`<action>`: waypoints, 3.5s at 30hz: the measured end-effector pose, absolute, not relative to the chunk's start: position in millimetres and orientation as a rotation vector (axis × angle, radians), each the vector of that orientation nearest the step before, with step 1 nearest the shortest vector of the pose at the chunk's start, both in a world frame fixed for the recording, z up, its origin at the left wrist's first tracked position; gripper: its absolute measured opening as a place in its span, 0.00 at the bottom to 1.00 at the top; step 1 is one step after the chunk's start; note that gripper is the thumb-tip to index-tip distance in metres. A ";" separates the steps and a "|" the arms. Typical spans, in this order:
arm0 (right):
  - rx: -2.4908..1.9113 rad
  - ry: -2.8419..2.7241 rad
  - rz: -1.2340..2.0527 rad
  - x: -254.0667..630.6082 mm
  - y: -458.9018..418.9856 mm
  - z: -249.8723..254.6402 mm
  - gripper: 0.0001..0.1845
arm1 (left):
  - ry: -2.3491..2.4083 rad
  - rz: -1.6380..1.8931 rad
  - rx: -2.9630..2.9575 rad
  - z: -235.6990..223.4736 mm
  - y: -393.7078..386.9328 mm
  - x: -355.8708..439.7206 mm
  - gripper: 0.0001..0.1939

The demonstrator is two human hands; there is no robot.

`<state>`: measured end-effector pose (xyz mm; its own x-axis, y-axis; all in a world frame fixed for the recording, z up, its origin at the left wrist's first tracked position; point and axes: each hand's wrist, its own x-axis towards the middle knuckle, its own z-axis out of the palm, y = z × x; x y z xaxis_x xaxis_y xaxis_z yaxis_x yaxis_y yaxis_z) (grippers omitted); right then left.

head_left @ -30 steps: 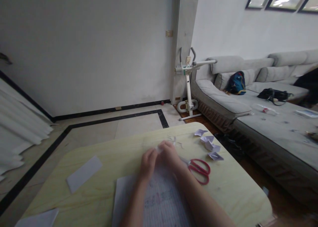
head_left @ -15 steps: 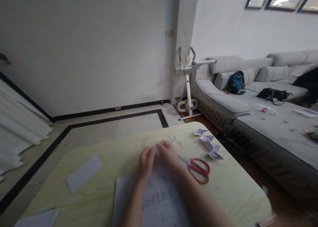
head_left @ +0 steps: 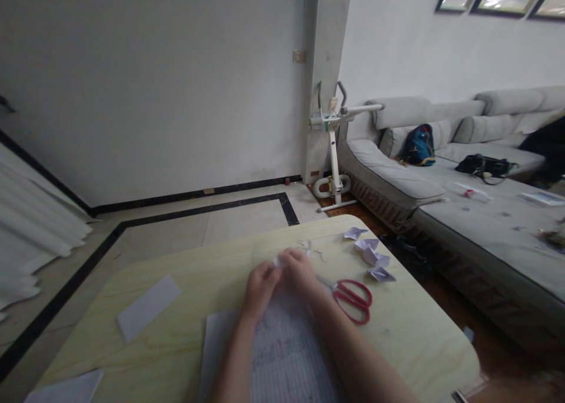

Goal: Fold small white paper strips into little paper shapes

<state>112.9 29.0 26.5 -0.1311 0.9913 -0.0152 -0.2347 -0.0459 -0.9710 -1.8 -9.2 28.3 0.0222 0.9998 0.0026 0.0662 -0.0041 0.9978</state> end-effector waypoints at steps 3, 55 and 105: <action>-0.983 -1.058 1.468 112.7 28.5 27.4 0.08 | 1.258 1.189 1.274 26.5 -8.8 -0.5 0.14; -0.936 -1.083 1.483 111.2 28.3 25.5 0.03 | 1.452 1.502 1.183 31.8 -5.1 -0.4 0.13; -1.068 -1.163 1.258 108.8 28.3 28.0 0.07 | 1.535 1.393 1.429 24.7 -4.3 -0.7 0.13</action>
<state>108.8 28.3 28.0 -0.0319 0.9984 0.0465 -0.1250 0.0422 -0.9913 -0.7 -4.3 24.7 -0.2281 0.9500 0.2131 0.3041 -0.1385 0.9425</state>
